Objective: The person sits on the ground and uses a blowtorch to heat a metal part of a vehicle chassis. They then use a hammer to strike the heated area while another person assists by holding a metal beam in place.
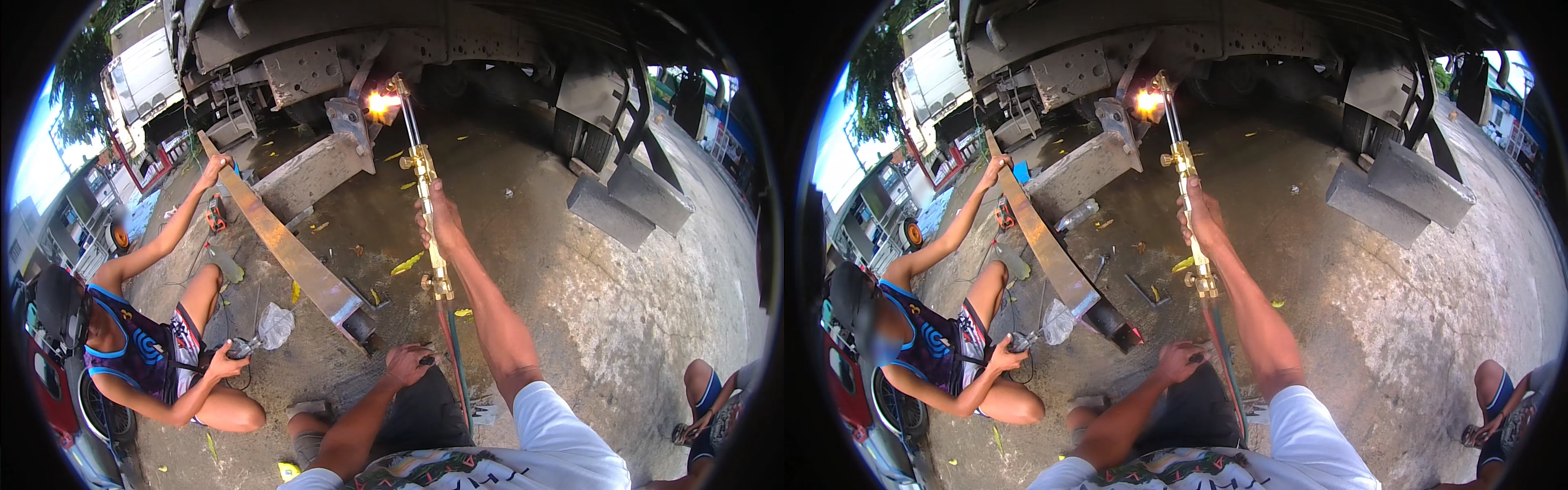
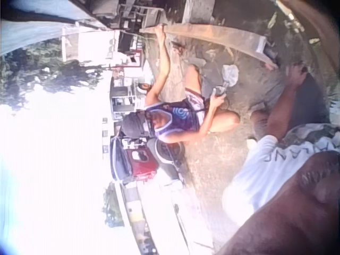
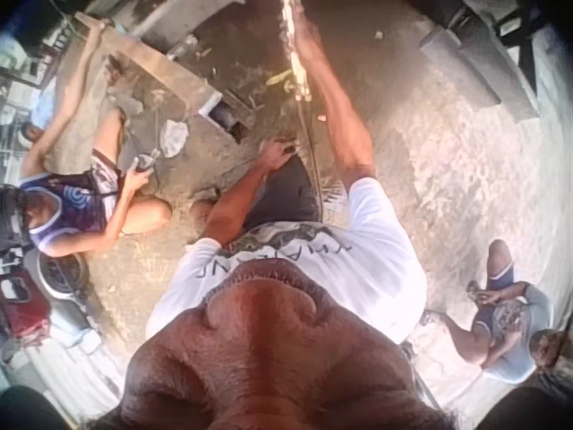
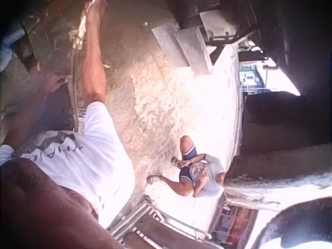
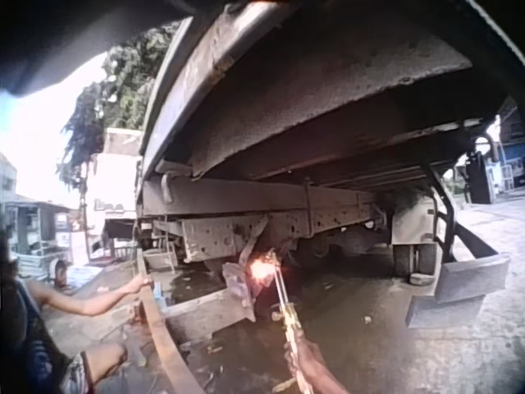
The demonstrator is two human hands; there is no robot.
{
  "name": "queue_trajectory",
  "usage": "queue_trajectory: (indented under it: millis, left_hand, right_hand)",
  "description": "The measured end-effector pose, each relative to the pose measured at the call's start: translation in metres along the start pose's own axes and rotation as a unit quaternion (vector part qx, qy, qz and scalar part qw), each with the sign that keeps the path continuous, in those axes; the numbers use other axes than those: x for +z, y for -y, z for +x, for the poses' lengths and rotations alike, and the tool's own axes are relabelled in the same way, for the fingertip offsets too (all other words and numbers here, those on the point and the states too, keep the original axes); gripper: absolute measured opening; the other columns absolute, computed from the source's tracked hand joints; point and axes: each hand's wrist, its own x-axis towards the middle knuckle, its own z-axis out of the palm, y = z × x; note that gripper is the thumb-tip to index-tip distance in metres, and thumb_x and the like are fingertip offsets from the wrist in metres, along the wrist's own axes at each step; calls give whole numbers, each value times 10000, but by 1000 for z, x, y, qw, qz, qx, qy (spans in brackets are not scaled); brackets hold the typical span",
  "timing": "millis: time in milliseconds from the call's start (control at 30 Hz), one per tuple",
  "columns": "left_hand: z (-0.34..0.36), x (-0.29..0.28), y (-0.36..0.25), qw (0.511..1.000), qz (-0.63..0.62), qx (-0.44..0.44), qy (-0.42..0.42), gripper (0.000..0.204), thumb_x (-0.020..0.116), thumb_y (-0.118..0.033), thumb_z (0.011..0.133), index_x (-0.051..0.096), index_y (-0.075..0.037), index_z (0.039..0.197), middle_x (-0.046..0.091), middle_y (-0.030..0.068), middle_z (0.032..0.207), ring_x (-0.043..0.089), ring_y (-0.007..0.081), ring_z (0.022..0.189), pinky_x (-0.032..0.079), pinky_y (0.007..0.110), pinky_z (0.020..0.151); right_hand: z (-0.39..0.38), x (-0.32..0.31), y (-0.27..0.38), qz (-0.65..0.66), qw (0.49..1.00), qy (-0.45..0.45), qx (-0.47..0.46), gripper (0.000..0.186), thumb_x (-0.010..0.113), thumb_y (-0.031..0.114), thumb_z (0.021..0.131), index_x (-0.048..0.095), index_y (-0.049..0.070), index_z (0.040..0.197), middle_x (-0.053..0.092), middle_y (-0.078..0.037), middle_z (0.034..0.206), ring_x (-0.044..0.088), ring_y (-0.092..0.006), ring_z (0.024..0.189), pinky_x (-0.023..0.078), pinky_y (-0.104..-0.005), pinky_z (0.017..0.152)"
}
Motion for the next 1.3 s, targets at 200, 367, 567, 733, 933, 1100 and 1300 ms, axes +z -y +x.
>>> queue_trajectory:
  millis: [200,367,567,733,933,1100,1300]
  left_hand:
    - [23,-7,-28,730,-648,-189,-106,519,483,-474,1059,682,-22,1217,718,146,1118,669,257,1100,495,378,992]
    - [53,-50,-57,604,-773,-130,-140,642,501,-540,1042,552,34,1324,696,158,1105,667,252,1045,495,395,976]
    - [63,-66,-73,601,-785,-96,-118,643,580,-540,1008,547,-2,1359,679,97,1095,641,195,1018,484,373,972]
    - [59,-73,-75,608,-780,-77,-122,653,595,-534,1002,542,6,1366,684,105,1090,643,192,1016,483,376,977]
    - [51,-85,-78,634,-757,-82,-136,623,565,-503,1026,548,44,1325,695,170,1145,675,251,1053,506,419,978]
    - [46,-99,-83,656,-735,-82,-149,637,557,-520,1025,538,46,1317,713,186,1112,707,281,1003,526,434,952]
    - [50,-100,-81,682,-704,-98,-172,621,556,-520,1026,541,43,1287,716,201,1087,720,304,976,535,437,940]
  right_hand:
    - [-8,-6,5,-3,1000,6,-16,834,339,858,908,527,48,966,443,11,589,400,-84,397,376,-262,363]
    - [-14,-9,-3,-2,1000,14,-7,822,325,839,926,526,43,975,448,0,593,407,-91,396,375,-264,366]
    - [-13,-5,2,4,1000,5,-12,811,316,830,935,523,48,980,458,-6,592,411,-97,390,370,-266,363]
    - [-12,1,9,20,1000,6,-10,798,314,824,941,521,53,976,458,-6,588,414,-98,388,365,-266,362]
    - [-12,6,8,12,1000,19,-7,808,320,837,928,525,57,965,449,1,582,408,-96,389,366,-263,363]
    - [-13,10,8,16,1000,24,-8,812,321,842,924,522,56,965,437,8,581,405,-93,396,369,-261,365]
    - [-13,11,7,24,999,30,-7,815,323,845,922,523,56,962,436,9,582,404,-94,395,371,-261,367]
